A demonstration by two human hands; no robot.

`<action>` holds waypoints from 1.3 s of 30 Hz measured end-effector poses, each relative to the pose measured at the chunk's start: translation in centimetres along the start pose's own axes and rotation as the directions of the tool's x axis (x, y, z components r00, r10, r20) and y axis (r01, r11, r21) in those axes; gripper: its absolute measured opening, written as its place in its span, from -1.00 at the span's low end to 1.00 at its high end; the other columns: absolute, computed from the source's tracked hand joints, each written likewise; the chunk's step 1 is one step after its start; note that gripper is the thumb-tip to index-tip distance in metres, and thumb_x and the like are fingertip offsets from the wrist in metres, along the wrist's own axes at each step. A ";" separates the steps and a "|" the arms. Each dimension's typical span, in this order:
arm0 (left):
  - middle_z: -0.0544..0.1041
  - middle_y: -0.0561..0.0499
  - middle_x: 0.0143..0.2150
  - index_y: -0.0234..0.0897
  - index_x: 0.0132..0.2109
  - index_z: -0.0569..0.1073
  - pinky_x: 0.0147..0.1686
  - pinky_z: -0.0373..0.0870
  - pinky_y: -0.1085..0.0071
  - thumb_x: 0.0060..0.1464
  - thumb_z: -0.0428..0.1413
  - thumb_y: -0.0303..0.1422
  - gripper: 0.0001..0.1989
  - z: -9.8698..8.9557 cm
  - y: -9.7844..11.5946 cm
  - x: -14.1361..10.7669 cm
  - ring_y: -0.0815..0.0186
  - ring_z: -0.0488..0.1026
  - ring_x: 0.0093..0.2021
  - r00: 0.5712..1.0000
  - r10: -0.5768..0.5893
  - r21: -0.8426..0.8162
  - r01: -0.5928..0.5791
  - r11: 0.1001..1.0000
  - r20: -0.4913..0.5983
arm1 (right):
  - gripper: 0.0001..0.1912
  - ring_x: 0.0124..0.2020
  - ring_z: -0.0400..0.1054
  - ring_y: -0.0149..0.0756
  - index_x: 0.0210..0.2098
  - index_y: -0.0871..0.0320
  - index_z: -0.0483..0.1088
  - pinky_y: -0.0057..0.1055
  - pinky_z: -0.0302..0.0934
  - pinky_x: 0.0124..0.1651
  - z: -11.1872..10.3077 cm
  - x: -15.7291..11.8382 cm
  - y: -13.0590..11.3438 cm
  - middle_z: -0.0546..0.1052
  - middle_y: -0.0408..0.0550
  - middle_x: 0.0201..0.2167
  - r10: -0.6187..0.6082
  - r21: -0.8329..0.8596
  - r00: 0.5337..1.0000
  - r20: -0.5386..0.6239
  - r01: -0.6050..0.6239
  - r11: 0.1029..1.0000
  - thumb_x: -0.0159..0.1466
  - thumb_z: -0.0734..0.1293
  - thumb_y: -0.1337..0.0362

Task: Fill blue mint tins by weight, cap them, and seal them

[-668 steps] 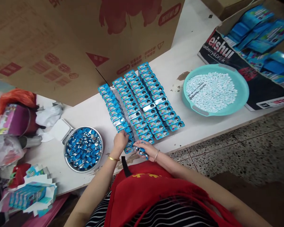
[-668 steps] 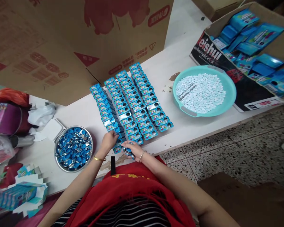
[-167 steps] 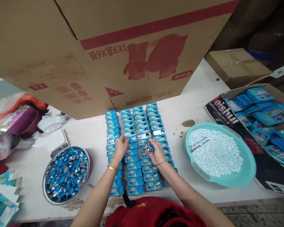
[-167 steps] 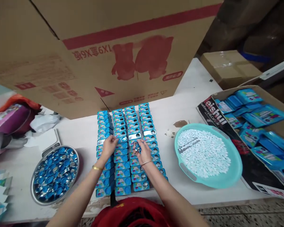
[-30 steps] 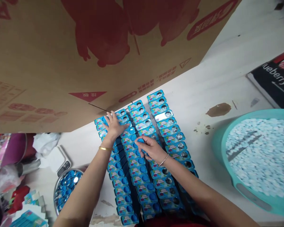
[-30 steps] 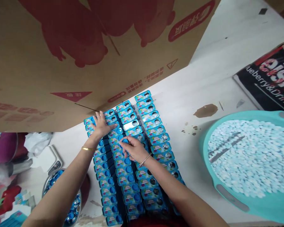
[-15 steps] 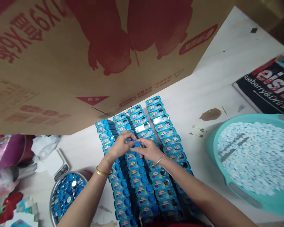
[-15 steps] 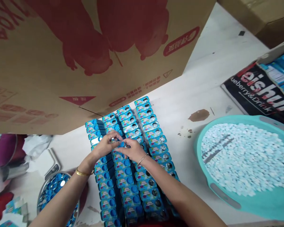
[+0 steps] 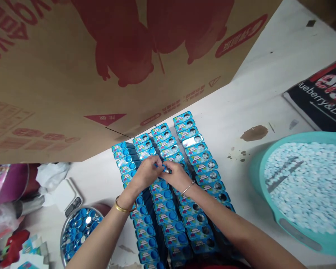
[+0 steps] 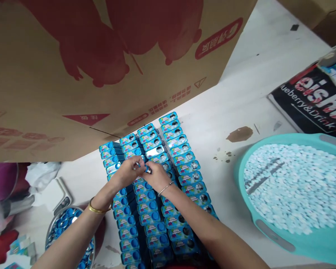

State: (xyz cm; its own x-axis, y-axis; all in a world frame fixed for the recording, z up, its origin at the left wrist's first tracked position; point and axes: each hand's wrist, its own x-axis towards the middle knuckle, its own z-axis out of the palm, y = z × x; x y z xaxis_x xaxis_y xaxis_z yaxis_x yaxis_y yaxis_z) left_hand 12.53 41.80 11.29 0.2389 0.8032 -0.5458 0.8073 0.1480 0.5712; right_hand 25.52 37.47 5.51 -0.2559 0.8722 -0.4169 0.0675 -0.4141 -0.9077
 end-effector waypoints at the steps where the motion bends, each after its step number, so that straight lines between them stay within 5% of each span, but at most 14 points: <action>1: 0.38 0.11 -0.46 -0.26 -0.42 0.36 -0.45 0.20 0.49 -0.04 0.08 -0.40 -0.95 0.0 0.0 0.1 0.41 0.28 -0.46 1.000 0.010 -0.002 -0.010 1.000 -0.014 | -0.91 -0.63 0.21 -0.44 -0.42 0.16 0.37 -0.51 0.05 -0.55 0.0 0.1 0.0 0.31 -0.27 -0.65 -0.023 -0.028 0.999 -0.025 0.023 0.999 0.07 0.35 0.30; 7: 0.42 0.04 -0.27 -0.23 -0.25 0.42 -0.27 0.29 0.42 0.00 0.08 -0.45 -0.88 0.2 -0.7 0.6 0.37 0.35 -0.33 0.989 0.135 0.031 -0.133 0.991 -0.061 | -0.91 -0.57 0.20 -0.41 -0.40 0.18 0.40 -0.48 0.05 -0.49 0.2 0.6 -0.1 0.32 -0.22 -0.62 -0.083 -0.099 0.988 -0.128 0.071 0.993 0.07 0.33 0.32; 13: 0.44 0.05 -0.31 -0.24 -0.30 0.37 -0.23 0.29 0.41 0.02 0.05 -0.49 -0.92 0.6 -0.3 0.0 0.34 0.38 -0.28 0.968 0.216 0.076 -0.208 0.975 -0.126 | -0.96 -0.58 0.20 -0.40 -0.46 0.17 0.37 -0.49 0.04 -0.52 0.5 0.7 0.1 0.31 -0.22 -0.62 -0.039 -0.038 0.989 -0.143 0.034 0.999 0.07 0.31 0.32; 16: 0.44 0.08 -0.37 -0.23 -0.30 0.36 -0.32 0.27 0.45 0.02 0.06 -0.46 -0.94 0.2 -0.5 0.3 0.36 0.37 -0.35 0.973 0.168 0.074 -0.158 0.985 -0.158 | -0.87 -0.59 0.19 -0.41 -0.46 0.17 0.36 -0.49 0.05 -0.53 0.5 0.6 0.2 0.28 -0.24 -0.62 -0.026 0.006 0.988 -0.151 0.028 1.000 0.07 0.35 0.24; 19: 0.44 0.08 -0.42 -0.24 -0.27 0.38 -0.35 0.26 0.47 0.04 0.04 -0.42 -0.93 -0.8 -1.4 2.0 0.37 0.37 -0.40 0.946 0.106 0.070 -0.089 0.994 -0.305 | -0.74 -0.61 0.18 -0.41 -0.38 0.17 0.40 -0.48 0.08 -0.52 0.3 0.4 0.3 0.26 -0.27 -0.64 0.000 0.048 0.989 -0.145 0.007 0.999 0.05 0.41 0.11; 23: 0.48 -0.01 -0.38 -0.25 -0.34 0.40 -0.32 0.22 0.42 0.03 0.02 -0.46 -0.92 -2.4 -2.6 5.1 0.28 0.41 -0.33 0.892 -0.011 0.261 0.145 0.954 -0.453 | -0.65 -0.60 0.18 -0.40 -0.27 0.17 0.42 -0.47 0.11 -0.50 0.2 0.1 0.3 0.28 -0.27 -0.65 -0.014 0.100 0.992 -0.127 0.026 0.995 0.06 0.42 0.05; 28: 0.54 -0.10 -0.32 -0.23 -0.32 0.43 -0.36 0.20 0.37 0.05 0.08 -0.28 -0.88 -3.8 -2.4 7.4 0.13 0.47 -0.26 0.918 -0.216 0.438 0.353 0.827 -0.333 | -0.66 -0.59 0.17 -0.39 -0.26 0.14 0.43 -0.47 0.11 -0.51 0.1 -0.2 0.2 0.29 -0.25 -0.64 -0.027 0.131 0.992 -0.125 0.044 0.990 0.08 0.42 0.05; 33: 0.55 -0.19 -0.35 -0.25 -0.44 0.46 -0.35 0.25 0.36 0.00 0.11 -0.03 -0.64 -5.4 -2.3 8.8 0.09 0.49 -0.25 0.900 -0.407 0.548 0.422 0.722 -0.157 | -0.66 -0.55 0.22 -0.37 -0.21 0.13 0.46 -0.44 0.17 -0.44 0.2 -0.2 -0.2 0.39 -0.20 -0.57 -0.077 0.090 0.988 -0.133 0.089 0.992 0.10 0.43 0.07; 36: 0.55 -0.23 -0.33 -0.26 -0.45 0.46 -0.31 0.28 0.33 -0.05 0.16 -0.02 -0.64 -5.6 -2.5 8.7 0.05 0.49 -0.21 0.894 -0.404 0.568 0.438 0.697 -0.194 | -0.65 -0.43 0.33 -0.31 -0.15 0.14 0.48 -0.38 0.24 -0.30 0.2 0.0 -0.5 0.52 -0.09 -0.39 -0.174 0.030 0.973 -0.154 0.181 0.983 0.12 0.42 0.10; 39: 0.53 -0.18 -0.36 -0.28 -0.45 0.42 -0.31 0.30 0.33 0.00 0.13 -0.08 -0.67 -4.9 -2.5 6.9 0.10 0.48 -0.25 0.932 -0.266 0.416 0.350 0.839 -0.247 | -0.63 -0.29 0.40 -0.22 -0.09 0.14 0.47 -0.30 0.27 -0.15 -0.1 0.4 -0.3 0.55 0.00 -0.21 -0.240 -0.027 0.955 -0.176 0.239 0.971 0.14 0.41 0.13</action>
State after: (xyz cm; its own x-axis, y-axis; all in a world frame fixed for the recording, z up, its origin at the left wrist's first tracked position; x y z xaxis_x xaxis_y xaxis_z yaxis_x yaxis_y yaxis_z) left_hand 9.57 49.81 9.05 -0.1256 0.8516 -0.5090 0.9857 0.1654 0.0334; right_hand 25.47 37.96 5.66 -0.0905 0.9779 -0.1883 0.0304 -0.1862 -0.9820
